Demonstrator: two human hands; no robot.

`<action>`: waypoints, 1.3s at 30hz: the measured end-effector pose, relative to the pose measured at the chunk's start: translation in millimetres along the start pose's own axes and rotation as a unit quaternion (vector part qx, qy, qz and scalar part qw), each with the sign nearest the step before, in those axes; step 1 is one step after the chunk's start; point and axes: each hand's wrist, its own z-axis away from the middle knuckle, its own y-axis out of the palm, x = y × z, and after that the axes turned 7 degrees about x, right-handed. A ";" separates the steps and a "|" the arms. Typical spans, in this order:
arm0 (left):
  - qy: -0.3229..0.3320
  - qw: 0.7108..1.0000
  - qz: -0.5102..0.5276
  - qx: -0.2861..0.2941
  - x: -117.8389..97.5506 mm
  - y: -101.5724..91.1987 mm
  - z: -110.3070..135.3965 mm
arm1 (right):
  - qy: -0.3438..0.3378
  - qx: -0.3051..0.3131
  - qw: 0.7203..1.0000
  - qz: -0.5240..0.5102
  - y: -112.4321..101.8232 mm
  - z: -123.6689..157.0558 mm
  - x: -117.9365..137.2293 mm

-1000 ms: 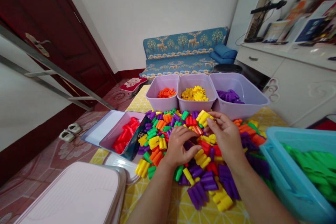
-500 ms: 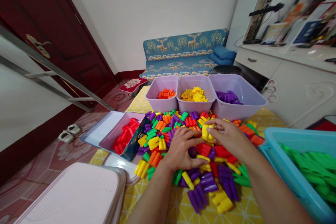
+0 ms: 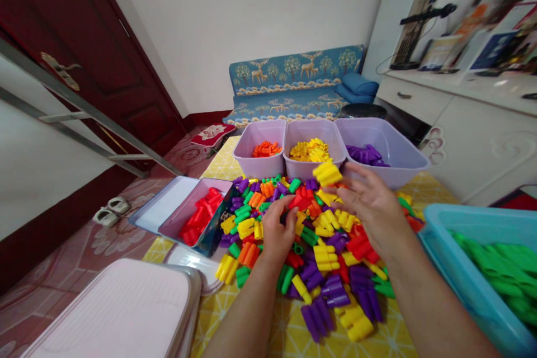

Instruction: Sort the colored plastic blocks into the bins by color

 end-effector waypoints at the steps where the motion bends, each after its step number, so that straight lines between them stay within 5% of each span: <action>1: -0.008 1.000 0.002 -0.006 0.1 -0.1 -0.1 | -0.039 -0.026 0.998 -0.044 1.6 -1.3 0.3; 4: -0.027 0.999 0.009 -0.019 0.8 -0.1 0.3 | -0.083 -0.039 0.995 -0.043 2.7 -4.6 -5.0; 7: -0.033 0.999 0.010 -0.025 0.9 -0.1 0.7 | -0.051 -0.024 0.992 0.115 -0.9 -7.7 -21.1; 11: -0.032 0.999 0.014 -0.025 0.2 -0.3 0.1 | -0.070 -0.026 0.912 0.403 -4.9 -11.5 -48.2; 15: -0.049 0.998 0.035 -0.017 1.1 0.5 -0.3 | -0.084 0.007 0.863 0.498 -2.3 -11.5 -60.8; 23: -0.065 0.979 0.185 -0.048 -1.4 2.1 -0.2 | -0.108 0.079 0.887 0.442 20.7 -4.1 -47.7; 32: -0.073 0.967 0.235 -0.071 1.3 2.0 -2.9 | -0.072 0.122 0.861 0.488 31.0 4.4 -39.0; 39: -0.081 0.983 0.158 -0.045 4.6 0.1 -0.9 | -0.050 0.061 0.926 0.370 35.5 4.6 -44.9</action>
